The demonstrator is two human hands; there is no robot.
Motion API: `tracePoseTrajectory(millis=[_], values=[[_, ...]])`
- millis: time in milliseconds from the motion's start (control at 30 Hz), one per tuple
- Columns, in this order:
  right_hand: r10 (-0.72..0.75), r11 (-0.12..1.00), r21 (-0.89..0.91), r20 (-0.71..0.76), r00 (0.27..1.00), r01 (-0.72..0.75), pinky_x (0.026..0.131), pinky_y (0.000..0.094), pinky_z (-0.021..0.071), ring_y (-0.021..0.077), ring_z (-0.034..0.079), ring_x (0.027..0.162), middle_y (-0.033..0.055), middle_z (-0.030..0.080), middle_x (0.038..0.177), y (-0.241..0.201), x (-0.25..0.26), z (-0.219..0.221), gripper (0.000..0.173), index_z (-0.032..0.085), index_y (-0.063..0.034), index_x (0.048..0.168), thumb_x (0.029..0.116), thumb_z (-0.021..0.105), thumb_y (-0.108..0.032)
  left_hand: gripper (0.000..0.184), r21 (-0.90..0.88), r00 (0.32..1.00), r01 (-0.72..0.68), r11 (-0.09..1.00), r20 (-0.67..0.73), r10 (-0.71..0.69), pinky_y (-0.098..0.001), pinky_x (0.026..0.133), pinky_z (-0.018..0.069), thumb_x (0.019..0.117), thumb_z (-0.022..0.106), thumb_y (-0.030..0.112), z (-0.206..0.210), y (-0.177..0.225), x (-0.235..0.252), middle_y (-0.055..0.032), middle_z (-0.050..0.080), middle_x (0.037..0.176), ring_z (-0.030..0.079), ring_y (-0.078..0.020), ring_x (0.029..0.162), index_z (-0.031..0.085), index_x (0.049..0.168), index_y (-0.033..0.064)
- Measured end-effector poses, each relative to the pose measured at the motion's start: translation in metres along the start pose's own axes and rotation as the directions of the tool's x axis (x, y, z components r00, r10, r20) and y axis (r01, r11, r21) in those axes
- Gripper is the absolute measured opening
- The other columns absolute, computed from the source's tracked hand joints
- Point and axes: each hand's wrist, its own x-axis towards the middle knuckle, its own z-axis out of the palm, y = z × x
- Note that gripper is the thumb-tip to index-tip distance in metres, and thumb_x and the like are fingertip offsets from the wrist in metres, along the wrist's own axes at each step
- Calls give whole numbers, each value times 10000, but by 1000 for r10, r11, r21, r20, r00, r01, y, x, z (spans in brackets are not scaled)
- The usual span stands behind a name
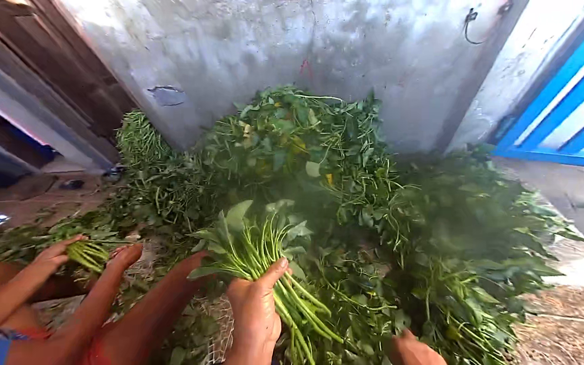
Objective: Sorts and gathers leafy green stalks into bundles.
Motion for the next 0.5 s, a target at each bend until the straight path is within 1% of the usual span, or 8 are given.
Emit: tracePoseTrajectory(millis=[33, 100, 133, 200, 233, 300, 400, 500], values=[[-15, 1000, -8, -68, 998, 15, 796, 704, 541, 540, 670, 1021, 332, 632, 1260, -3, 27, 10, 346, 715, -23, 1200, 1014, 545, -260, 312, -13, 999, -27, 1000, 31, 28, -384, 576, 635, 789, 725, -186, -5, -8, 4, -236, 704, 774, 716, -295, 617, 566, 1054, -139], [-76, 997, -33, -151, 986, 72, 972, 638, 497, 470, 617, 1206, 271, 650, 1287, -20, 79, 27, 330, 689, -19, 1264, 1011, 541, -169, 337, -5, 997, -36, 999, 67, 36, -408, 581, 641, 783, 720, -190, -9, -15, 9, -249, 706, 772, 719, -320, 615, 560, 1076, -143], [-108, 992, -78, -142, 984, 98, 1054, 624, 443, 447, 582, 1271, 251, 649, 1310, -25, 103, 37, 358, 654, -15, 1317, 998, 537, -129, 339, 9, 998, -28, 1000, 63, 28, -408, 571, 640, 786, 717, -192, -9, -16, 10, -245, 706, 768, 718, -318, 608, 558, 1080, -137], [-92, 986, -143, -8, 996, 90, 1160, 638, 317, 432, 515, 1358, 236, 611, 1386, -31, 135, 50, 446, 547, -17, 1436, 1000, 523, -111, 336, 30, 999, -17, 999, 42, 16, -409, 568, 642, 796, 708, -192, -8, -17, 12, -232, 708, 764, 720, -313, 604, 557, 1089, -127], [-61, 986, -149, 47, 997, 67, 1166, 642, 304, 428, 506, 1368, 232, 604, 1397, -32, 144, 54, 441, 548, -24, 1432, 1003, 530, -127, 329, 33, 999, -18, 999, 35, 17, -403, 562, 638, 800, 703, -193, -8, -18, 13, -232, 708, 754, 718, -310, 596, 556, 1086, -125], [-5, 995, -102, 49, 999, 10, 1131, 643, 343, 423, 512, 1356, 229, 609, 1386, -31, 148, 58, 368, 645, -47, 1336, 1002, 552, -171, 309, 27, 999, -24, 999, 27, 23, -389, 560, 632, 804, 698, -194, -9, -18, 16, -229, 701, 735, 711, -302, 587, 559, 1072, -127], [54, 983, 183, -158, 986, -24, 1049, 627, 437, 401, 580, 1271, 200, 655, 1301, -26, 132, 49, 342, 724, -106, 1230, 1029, 504, -272, 283, 27, 999, -9, 1000, 34, 8, -380, 586, 628, 816, 699, -178, -10, -18, 17, -225, 697, 736, 707, -293, 603, 570, 1065, -134], [61, 832, 538, -329, 942, 134, 1004, 610, 484, 394, 640, 1162, 227, 675, 1212, -21, 98, 31, 331, 709, -25, 1225, 1036, 525, -224, 301, 64, 1000, 4, 998, 14, -5, -385, 614, 641, 826, 717, -157, -9, -22, 13, -224, 725, 814, 731, -293, 658, 574, 1089, -125]])
